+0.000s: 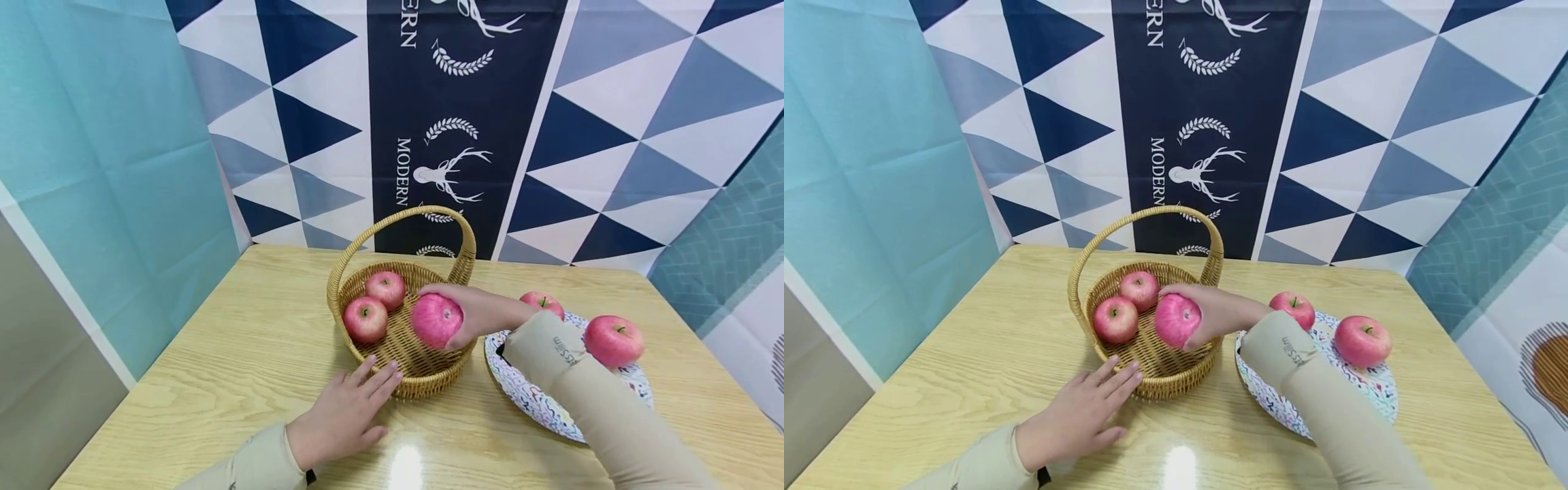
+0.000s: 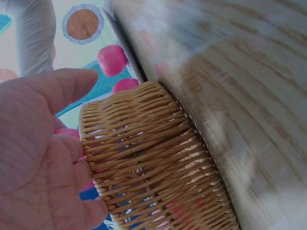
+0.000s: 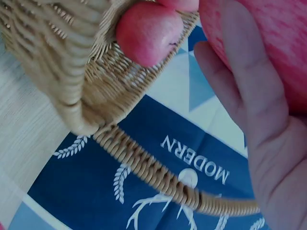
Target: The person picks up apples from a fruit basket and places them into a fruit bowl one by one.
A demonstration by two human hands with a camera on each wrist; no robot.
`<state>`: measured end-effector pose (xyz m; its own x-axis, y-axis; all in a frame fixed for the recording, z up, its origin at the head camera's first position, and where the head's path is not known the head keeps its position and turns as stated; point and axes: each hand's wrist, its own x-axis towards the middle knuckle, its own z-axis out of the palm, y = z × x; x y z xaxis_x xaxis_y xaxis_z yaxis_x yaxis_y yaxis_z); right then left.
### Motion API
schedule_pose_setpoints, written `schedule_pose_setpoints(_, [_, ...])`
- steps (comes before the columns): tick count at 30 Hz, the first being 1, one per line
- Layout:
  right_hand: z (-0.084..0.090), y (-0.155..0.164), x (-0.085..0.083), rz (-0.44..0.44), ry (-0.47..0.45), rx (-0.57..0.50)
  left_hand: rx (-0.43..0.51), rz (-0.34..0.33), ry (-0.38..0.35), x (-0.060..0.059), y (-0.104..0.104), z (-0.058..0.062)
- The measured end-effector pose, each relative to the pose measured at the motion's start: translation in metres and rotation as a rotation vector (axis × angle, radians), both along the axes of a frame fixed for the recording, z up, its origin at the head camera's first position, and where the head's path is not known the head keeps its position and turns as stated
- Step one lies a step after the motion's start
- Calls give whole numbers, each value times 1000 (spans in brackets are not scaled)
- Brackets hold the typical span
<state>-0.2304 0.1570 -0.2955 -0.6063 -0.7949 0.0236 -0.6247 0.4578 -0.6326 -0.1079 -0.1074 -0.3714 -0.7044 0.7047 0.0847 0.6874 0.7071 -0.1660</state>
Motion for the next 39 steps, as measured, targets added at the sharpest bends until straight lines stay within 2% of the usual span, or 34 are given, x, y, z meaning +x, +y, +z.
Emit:
schedule_pose_setpoints(4, [-1,10,2,-72,-28,-23,24,-4,4,-1,0,-1])
schedule_pose_setpoints(11, [-10,24,3,-105,-47,-51,23,-8,13,-2,-1,-5])
schedule_pose_setpoints(17, [-22,45,12,-206,-65,-89,12,-21,22,-2,-2,-9])
schedule_pose_setpoints(22, [-21,67,21,-260,-70,-115,52,-32,16,-1,-2,-11])
schedule_pose_setpoints(28, [-12,88,31,-337,-6,-43,82,-58,22,-4,-6,-8])
schedule_pose_setpoints(31, [-11,101,35,-388,-12,-18,66,-64,13,-5,-8,-6])
schedule_pose_setpoints(39, [-22,133,44,-426,-174,-137,58,-67,32,-5,-7,-8])
